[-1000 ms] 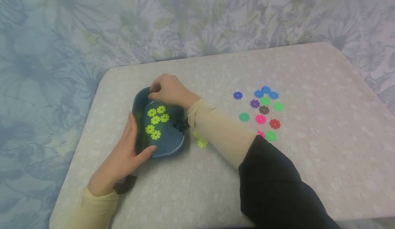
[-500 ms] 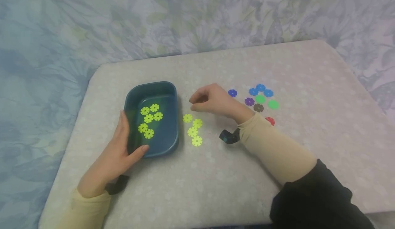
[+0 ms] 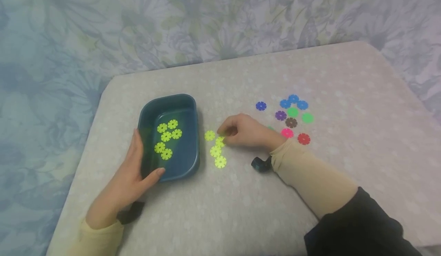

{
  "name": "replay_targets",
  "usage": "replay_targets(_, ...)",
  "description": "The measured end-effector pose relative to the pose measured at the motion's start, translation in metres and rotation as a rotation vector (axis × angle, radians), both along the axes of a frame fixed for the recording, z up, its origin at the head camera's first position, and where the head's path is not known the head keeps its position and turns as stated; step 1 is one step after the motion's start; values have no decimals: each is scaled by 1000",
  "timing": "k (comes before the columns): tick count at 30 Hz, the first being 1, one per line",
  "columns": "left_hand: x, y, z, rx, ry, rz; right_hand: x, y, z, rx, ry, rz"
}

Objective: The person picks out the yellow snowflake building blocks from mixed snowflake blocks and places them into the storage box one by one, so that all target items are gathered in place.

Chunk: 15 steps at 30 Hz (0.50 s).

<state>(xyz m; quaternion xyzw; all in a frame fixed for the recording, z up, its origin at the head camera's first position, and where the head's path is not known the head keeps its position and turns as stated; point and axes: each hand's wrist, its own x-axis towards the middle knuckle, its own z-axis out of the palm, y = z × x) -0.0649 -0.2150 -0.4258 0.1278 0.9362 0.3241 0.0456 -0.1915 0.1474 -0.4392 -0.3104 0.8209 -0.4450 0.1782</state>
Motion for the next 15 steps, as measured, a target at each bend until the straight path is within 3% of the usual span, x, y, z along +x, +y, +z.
replay_targets(6, 2, 0, 0, 3, -2, 0, 4, -2, -4, -37, 25, 13)
replay_targets(15, 2, 1, 0, -8, -11, 3, 7, -6, -8, 52, 119, 53)
